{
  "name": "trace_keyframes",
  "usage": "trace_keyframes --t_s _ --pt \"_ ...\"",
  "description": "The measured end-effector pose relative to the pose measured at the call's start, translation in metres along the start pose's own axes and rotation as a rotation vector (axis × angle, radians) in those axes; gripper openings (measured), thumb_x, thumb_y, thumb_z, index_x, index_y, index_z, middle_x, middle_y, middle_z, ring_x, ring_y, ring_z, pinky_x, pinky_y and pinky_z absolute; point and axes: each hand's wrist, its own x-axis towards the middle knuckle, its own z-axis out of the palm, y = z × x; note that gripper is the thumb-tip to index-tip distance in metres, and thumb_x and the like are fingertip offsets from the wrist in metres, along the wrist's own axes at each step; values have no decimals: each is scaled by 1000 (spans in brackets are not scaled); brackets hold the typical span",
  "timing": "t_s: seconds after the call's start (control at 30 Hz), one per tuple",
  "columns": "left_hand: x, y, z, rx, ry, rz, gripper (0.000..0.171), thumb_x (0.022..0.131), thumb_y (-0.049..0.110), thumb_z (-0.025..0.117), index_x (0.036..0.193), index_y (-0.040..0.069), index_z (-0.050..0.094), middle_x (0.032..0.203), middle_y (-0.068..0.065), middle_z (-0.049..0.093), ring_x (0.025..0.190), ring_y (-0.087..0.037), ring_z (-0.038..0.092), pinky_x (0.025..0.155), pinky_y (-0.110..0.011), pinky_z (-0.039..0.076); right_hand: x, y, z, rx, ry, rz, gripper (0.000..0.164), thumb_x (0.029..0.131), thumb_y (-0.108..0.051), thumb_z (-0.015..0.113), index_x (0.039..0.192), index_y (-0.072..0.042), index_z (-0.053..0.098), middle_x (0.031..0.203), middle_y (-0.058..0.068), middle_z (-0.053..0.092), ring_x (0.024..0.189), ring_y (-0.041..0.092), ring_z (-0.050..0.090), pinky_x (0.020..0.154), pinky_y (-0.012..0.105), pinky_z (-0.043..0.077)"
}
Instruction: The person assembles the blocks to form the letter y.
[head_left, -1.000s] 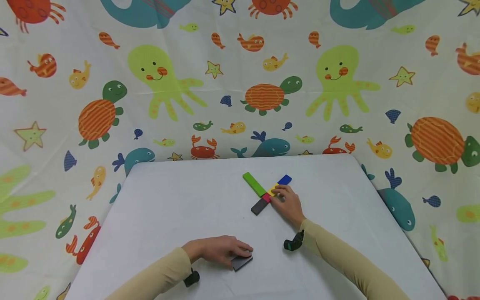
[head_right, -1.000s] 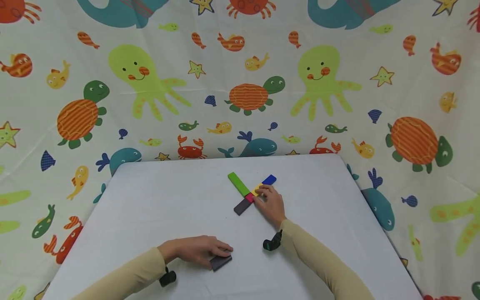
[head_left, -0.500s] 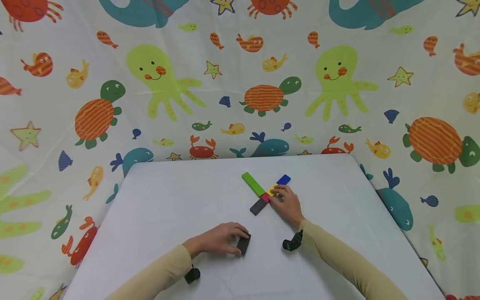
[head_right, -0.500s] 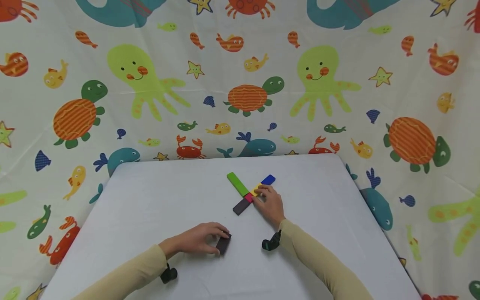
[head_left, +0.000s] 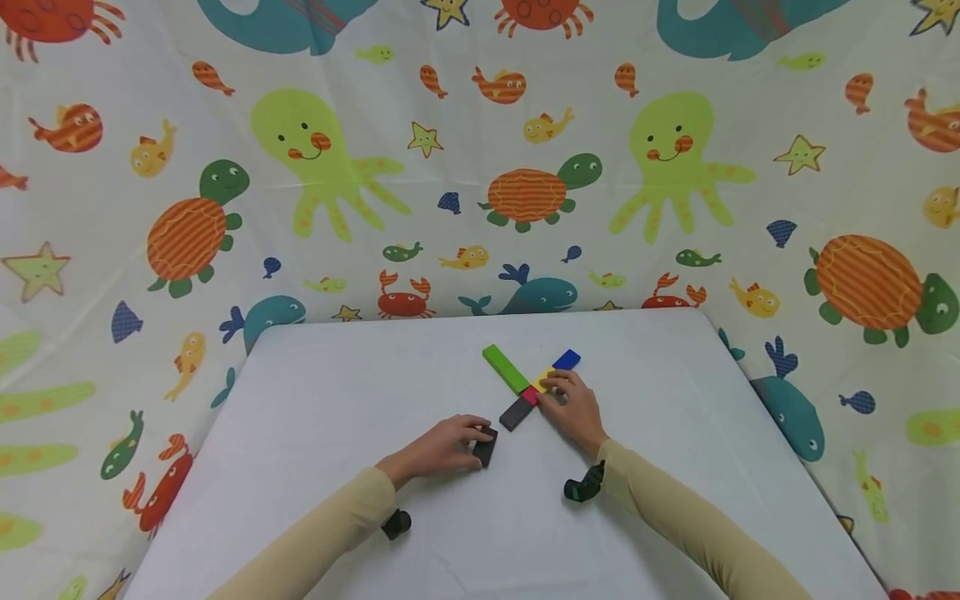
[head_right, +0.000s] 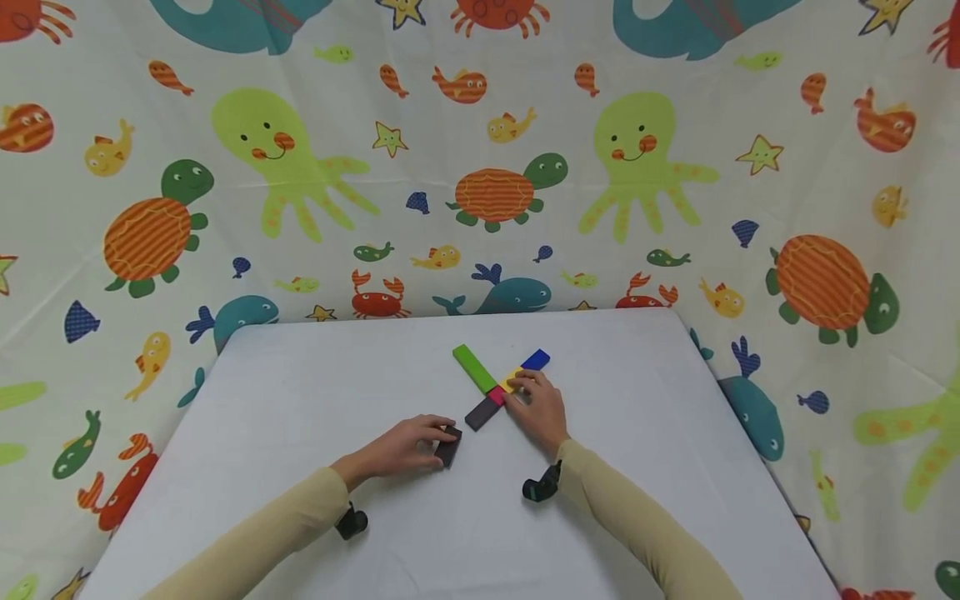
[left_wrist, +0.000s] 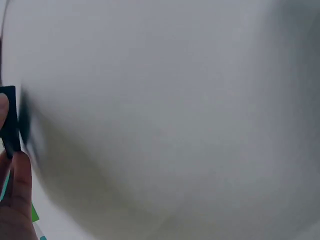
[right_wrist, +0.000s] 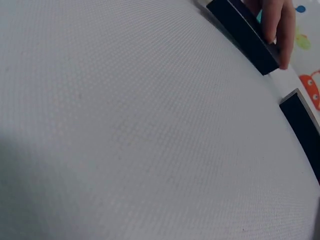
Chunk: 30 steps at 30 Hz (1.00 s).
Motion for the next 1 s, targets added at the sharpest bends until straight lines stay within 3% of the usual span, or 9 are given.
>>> trace_keyframes --t_s 0.23,0.63,1.0 --pt "8 -6 -2 24 2 10 38 90 10 70 127 3 65 144 -15 47 113 -20 59 91 -31 49 0 0 0 5 -10 12 30 89 -30 73 111 -11 72 125 7 59 97 21 59 84 39 39" --pt "12 -7 -7 -6 -51 22 35 91 8 69 125 4 66 142 -10 51 129 -25 49 104 -41 42 -1 -1 -1 14 -3 9 28 89 -29 73 110 -11 73 124 6 60 96 21 59 83 38 38" --pt "19 -6 -5 13 -46 41 33 90 8 70 123 3 67 139 -10 53 125 -23 53 103 -38 43 -1 -1 0 10 9 -9 29 89 -29 74 110 -10 73 123 7 60 95 21 59 82 39 39"
